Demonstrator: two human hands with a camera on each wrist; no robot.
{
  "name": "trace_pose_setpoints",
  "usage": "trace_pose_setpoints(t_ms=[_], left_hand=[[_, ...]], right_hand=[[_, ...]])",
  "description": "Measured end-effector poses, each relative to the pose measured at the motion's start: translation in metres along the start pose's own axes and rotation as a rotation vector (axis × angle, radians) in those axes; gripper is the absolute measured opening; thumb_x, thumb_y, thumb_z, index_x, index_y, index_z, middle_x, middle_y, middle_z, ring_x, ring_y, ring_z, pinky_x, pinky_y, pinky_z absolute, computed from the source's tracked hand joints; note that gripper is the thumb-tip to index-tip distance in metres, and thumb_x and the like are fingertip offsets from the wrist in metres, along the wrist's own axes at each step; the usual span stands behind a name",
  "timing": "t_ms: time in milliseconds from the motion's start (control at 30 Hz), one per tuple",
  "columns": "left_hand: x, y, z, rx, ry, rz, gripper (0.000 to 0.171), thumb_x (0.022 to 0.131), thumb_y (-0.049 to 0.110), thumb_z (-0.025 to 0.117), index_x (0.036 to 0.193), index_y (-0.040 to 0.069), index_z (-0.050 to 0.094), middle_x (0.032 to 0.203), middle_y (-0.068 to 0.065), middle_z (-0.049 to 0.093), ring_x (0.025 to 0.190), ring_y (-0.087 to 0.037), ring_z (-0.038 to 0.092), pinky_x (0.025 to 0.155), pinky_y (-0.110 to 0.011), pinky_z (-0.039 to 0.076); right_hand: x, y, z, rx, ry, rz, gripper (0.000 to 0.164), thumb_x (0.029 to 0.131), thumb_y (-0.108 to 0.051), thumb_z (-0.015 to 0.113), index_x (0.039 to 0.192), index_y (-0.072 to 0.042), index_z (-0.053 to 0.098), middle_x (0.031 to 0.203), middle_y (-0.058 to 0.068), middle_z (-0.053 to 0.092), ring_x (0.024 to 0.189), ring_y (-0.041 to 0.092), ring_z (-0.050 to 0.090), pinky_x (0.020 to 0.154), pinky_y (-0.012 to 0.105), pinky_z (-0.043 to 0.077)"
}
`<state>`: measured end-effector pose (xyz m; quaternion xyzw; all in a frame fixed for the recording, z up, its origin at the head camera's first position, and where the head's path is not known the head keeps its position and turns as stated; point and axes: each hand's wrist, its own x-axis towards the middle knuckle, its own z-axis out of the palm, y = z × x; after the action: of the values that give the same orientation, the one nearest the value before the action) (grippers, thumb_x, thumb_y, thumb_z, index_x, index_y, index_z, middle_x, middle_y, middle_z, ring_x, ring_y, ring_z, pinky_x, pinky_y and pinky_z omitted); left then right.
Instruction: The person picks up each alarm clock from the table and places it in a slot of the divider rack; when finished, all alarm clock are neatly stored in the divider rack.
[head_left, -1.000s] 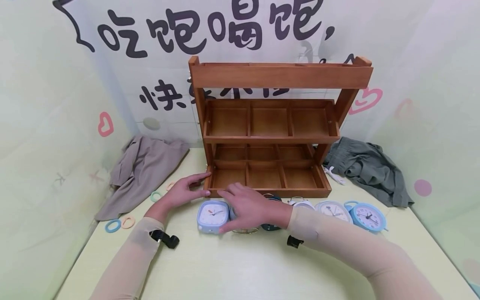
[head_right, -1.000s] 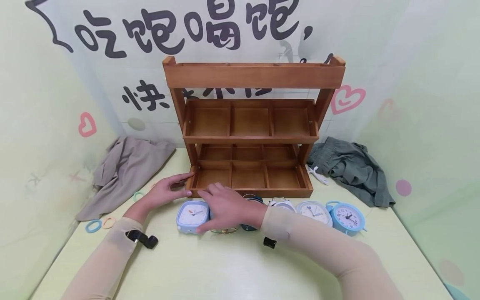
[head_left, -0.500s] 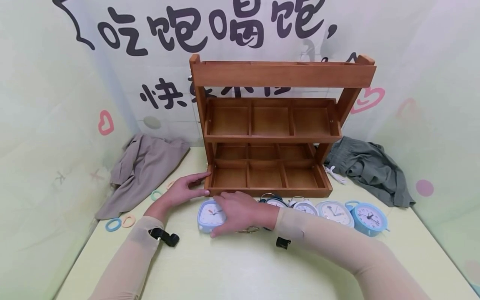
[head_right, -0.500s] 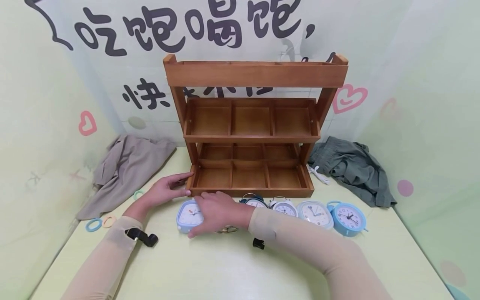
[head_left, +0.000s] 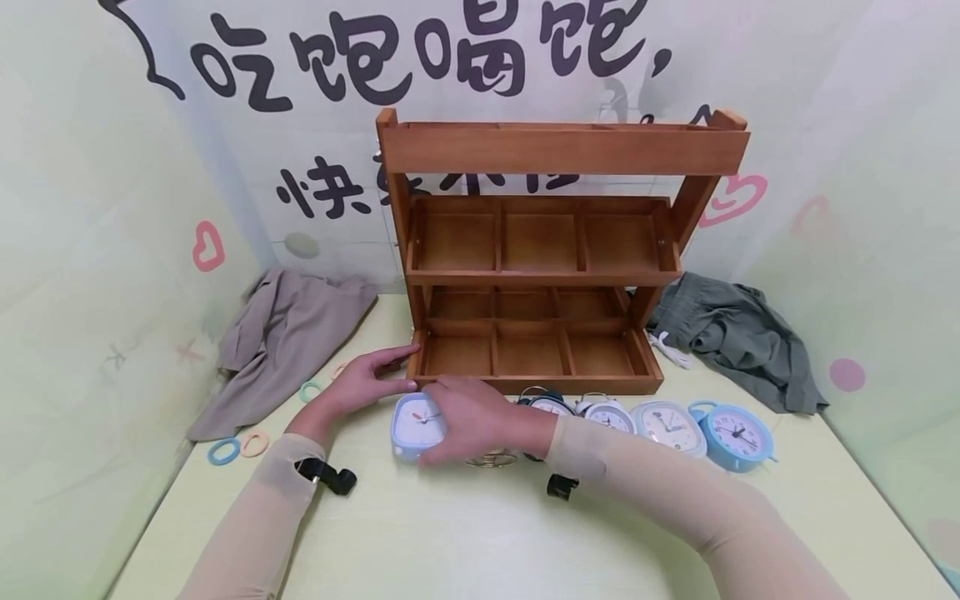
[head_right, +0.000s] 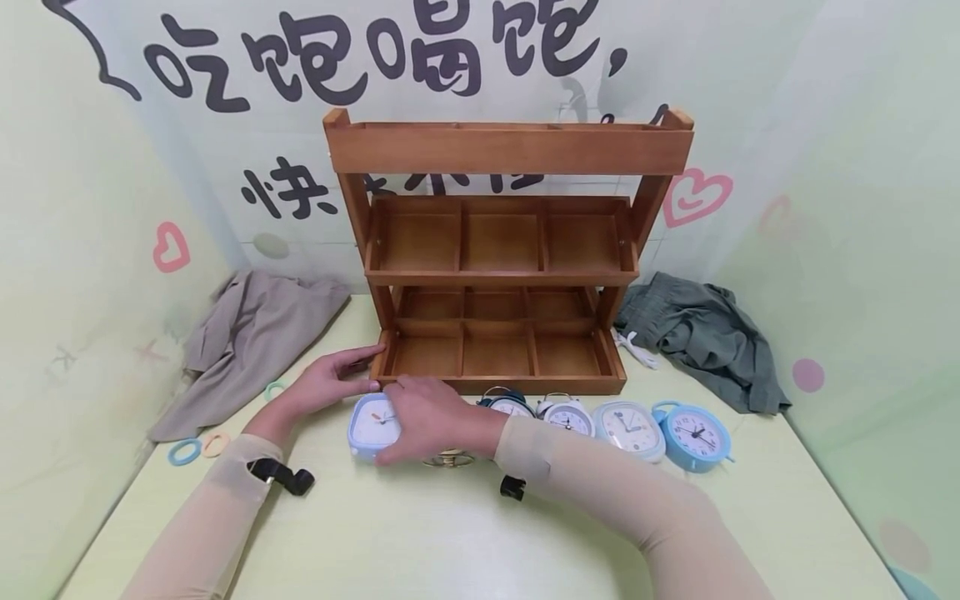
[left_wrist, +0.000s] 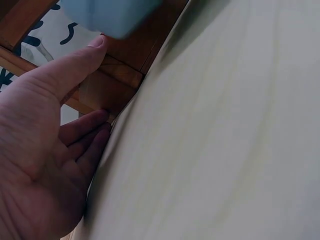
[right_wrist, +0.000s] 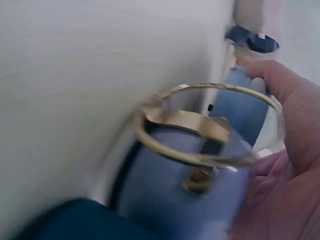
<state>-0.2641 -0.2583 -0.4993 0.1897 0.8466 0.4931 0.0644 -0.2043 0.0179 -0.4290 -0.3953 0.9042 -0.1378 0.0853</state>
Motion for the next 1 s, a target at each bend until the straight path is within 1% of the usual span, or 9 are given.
trace_pose_setpoints(t_ms=[100,200,333,433,500,600,667,833,1000], left_hand=[[0.0,-0.001,-0.001,-0.017,-0.004,0.016,0.066,0.1,0.022,0.087,0.161,0.019,0.063,0.165,-0.009,0.057,0.154,-0.036,0.052,0.127,-0.057,0.041],[0.0,-0.001,-0.002,-0.029,0.002,0.016,0.065,0.101,0.017,0.086,0.161,0.014,0.062,0.164,-0.011,0.059,0.153,-0.037,0.053,0.126,-0.057,0.042],[0.0,0.0,-0.001,-0.012,0.018,-0.011,0.069,0.098,0.025,0.09,0.16,0.015,0.063,0.162,-0.01,0.061,0.151,-0.037,0.055,0.126,-0.056,0.043],[0.0,0.001,-0.001,0.004,0.017,-0.017,0.071,0.096,0.032,0.092,0.16,0.019,0.064,0.163,-0.007,0.06,0.151,-0.036,0.055,0.127,-0.054,0.042],[0.0,0.0,0.0,0.005,0.015,-0.013,0.072,0.095,0.034,0.093,0.16,0.021,0.064,0.163,-0.006,0.059,0.152,-0.035,0.054,0.128,-0.053,0.041],[-0.001,0.0,0.0,0.001,0.013,-0.005,0.071,0.096,0.033,0.092,0.16,0.021,0.064,0.165,-0.007,0.058,0.153,-0.035,0.053,0.128,-0.054,0.04],[-0.001,0.0,0.0,-0.005,0.014,-0.005,0.071,0.096,0.033,0.092,0.16,0.021,0.064,0.164,-0.007,0.058,0.153,-0.035,0.053,0.129,-0.054,0.04],[-0.001,-0.001,0.001,-0.012,0.015,-0.012,0.071,0.096,0.033,0.092,0.16,0.022,0.064,0.164,-0.007,0.058,0.153,-0.035,0.054,0.129,-0.053,0.04],[0.0,-0.001,0.001,-0.008,0.013,-0.017,0.072,0.095,0.035,0.092,0.16,0.024,0.064,0.164,-0.007,0.058,0.153,-0.034,0.053,0.129,-0.053,0.039]], right_hand=[[-0.002,0.002,-0.015,0.044,0.06,-0.007,0.094,0.081,-0.066,0.091,0.153,-0.013,0.06,0.121,-0.005,0.062,0.103,0.012,0.058,0.09,0.034,0.054],[-0.001,0.01,-0.036,0.073,0.112,0.02,0.093,0.08,-0.064,0.093,0.152,-0.015,0.06,0.121,-0.004,0.062,0.103,0.013,0.059,0.083,0.032,0.055],[0.009,0.029,-0.06,0.045,0.179,0.083,0.096,0.078,-0.064,0.094,0.151,-0.012,0.059,0.12,-0.001,0.061,0.104,0.017,0.059,0.083,0.034,0.057],[0.019,0.044,-0.068,0.006,0.204,0.125,0.097,0.079,-0.064,0.094,0.151,-0.009,0.058,0.124,0.003,0.062,0.107,0.02,0.059,0.09,0.038,0.057],[0.024,0.052,-0.069,-0.009,0.201,0.149,0.097,0.08,-0.063,0.093,0.151,-0.009,0.056,0.128,0.006,0.062,0.11,0.022,0.059,0.096,0.041,0.057],[0.032,0.06,-0.067,-0.015,0.181,0.175,0.097,0.081,-0.061,0.093,0.154,-0.009,0.055,0.136,0.008,0.061,0.117,0.025,0.059,0.106,0.046,0.056],[0.038,0.065,-0.064,-0.021,0.159,0.183,0.097,0.082,-0.061,0.093,0.155,-0.01,0.054,0.14,0.009,0.061,0.12,0.026,0.059,0.111,0.048,0.054],[0.049,0.075,-0.054,-0.082,0.101,0.174,0.098,0.083,-0.062,0.091,0.157,-0.009,0.053,0.147,0.012,0.058,0.126,0.028,0.057,0.114,0.048,0.053],[0.056,0.083,-0.05,-0.143,0.08,0.162,0.1,0.083,-0.061,0.09,0.158,-0.007,0.052,0.148,0.014,0.057,0.129,0.029,0.056,0.115,0.049,0.053]])
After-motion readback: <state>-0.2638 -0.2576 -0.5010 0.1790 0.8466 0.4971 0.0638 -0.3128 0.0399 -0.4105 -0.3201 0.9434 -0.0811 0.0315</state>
